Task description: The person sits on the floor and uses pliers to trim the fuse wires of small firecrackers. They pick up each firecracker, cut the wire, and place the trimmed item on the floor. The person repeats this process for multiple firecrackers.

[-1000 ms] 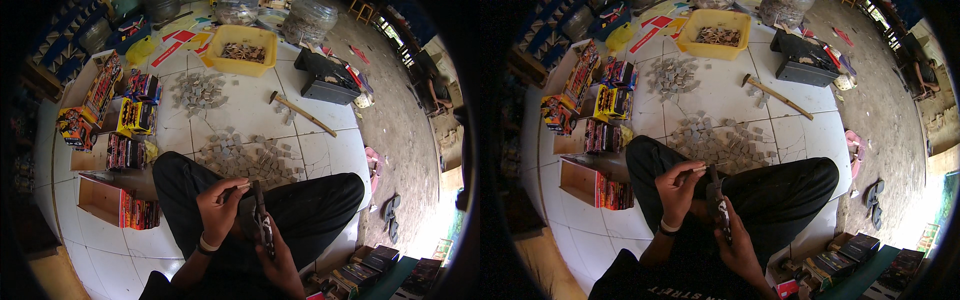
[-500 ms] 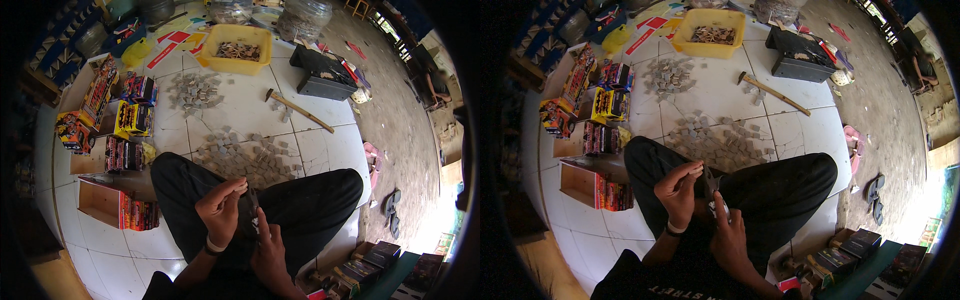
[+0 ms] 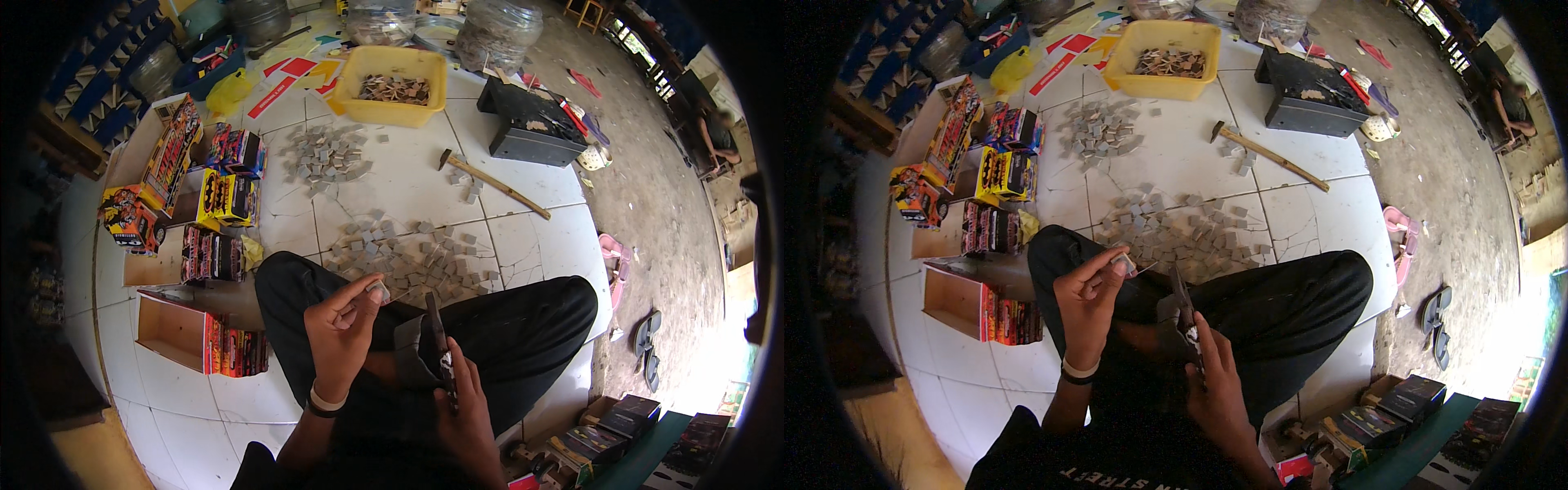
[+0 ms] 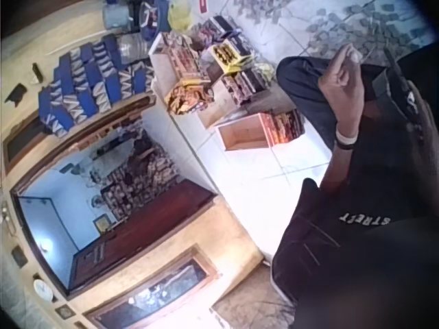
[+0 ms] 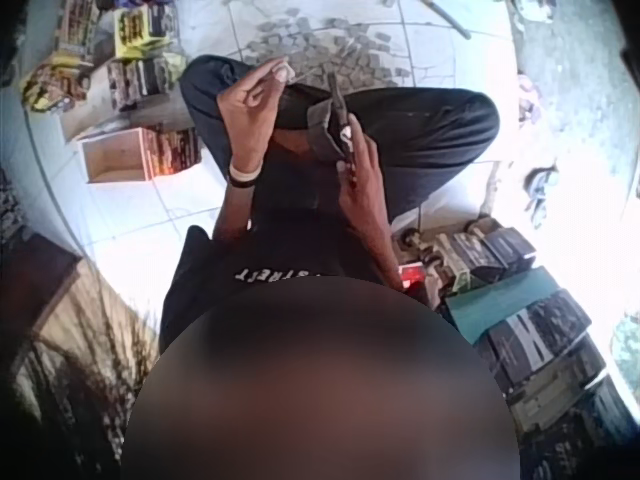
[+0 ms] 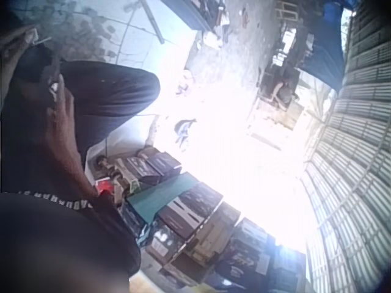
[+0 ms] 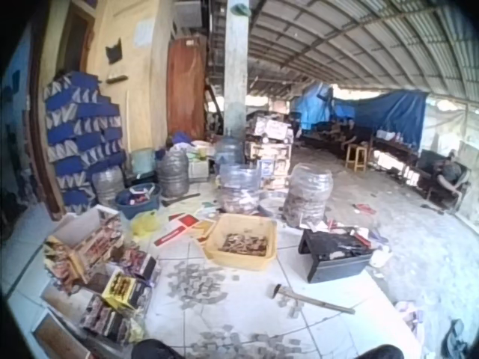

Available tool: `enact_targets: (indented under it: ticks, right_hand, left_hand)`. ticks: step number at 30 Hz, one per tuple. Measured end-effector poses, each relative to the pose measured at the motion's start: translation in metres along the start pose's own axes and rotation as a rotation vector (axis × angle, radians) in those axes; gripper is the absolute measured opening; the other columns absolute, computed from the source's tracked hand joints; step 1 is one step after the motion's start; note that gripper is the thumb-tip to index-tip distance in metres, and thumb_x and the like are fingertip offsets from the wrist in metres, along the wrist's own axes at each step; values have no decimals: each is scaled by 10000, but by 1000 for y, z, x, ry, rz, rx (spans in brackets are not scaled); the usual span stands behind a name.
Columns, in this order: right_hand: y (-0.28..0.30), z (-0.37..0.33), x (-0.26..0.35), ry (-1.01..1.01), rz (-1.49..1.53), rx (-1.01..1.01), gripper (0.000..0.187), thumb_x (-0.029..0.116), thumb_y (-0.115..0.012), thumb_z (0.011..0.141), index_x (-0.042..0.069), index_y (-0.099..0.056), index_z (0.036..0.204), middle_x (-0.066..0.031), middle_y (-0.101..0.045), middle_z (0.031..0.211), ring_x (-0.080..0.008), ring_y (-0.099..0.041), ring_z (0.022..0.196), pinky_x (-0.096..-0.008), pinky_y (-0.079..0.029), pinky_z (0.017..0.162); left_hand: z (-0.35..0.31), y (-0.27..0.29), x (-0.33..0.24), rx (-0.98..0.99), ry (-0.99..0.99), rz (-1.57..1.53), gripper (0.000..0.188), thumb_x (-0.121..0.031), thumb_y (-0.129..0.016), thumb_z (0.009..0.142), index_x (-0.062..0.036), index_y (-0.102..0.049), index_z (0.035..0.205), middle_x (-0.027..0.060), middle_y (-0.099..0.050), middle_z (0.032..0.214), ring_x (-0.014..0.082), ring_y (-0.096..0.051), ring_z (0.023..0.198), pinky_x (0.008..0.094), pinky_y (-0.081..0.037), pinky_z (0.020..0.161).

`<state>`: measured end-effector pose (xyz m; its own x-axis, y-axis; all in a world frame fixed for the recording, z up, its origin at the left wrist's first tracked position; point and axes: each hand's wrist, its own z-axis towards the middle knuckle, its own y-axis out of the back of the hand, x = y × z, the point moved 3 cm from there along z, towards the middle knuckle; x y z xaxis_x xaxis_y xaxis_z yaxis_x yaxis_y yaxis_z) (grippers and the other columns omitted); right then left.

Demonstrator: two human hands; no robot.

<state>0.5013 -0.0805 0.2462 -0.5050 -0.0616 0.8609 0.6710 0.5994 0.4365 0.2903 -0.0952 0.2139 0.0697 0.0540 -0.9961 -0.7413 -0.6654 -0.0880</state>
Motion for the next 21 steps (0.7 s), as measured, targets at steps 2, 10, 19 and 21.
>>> enact_targets:
  ticks: [2,10,19,21]
  right_hand:
    - [4,-1,-2,34,12,36,766,-126,-576,903,70,-351,1607,-222,-518,1442,-385,-563,1316,-407,-441,1096]
    - [7,-3,-3,102,43,126,794,-126,-594,920,123,-331,1627,-252,-485,1430,-437,-550,1304,-470,-476,1067]
    - [10,-7,-6,55,83,148,795,-118,-607,920,120,-336,1628,-236,-510,1357,-413,-575,1241,-450,-479,1031]
    - [10,-7,-6,79,81,145,793,-117,-607,922,121,-337,1628,-236,-510,1354,-412,-574,1244,-450,-479,1031]
  left_hand:
    - [1,1,-3,33,13,4,273,-65,-727,991,79,-714,1223,119,-758,1076,122,-707,964,253,-570,885]
    - [-1,-4,-11,106,66,-74,235,-17,-721,982,82,-715,1194,107,-754,1060,113,-699,958,257,-574,878]
    - [-3,-6,-14,127,78,-71,220,-18,-720,983,86,-717,1176,100,-752,1030,107,-695,925,240,-569,849]
    - [-4,-6,-14,130,90,-67,222,-22,-721,983,85,-717,1177,101,-752,1030,106,-694,924,238,-566,845]
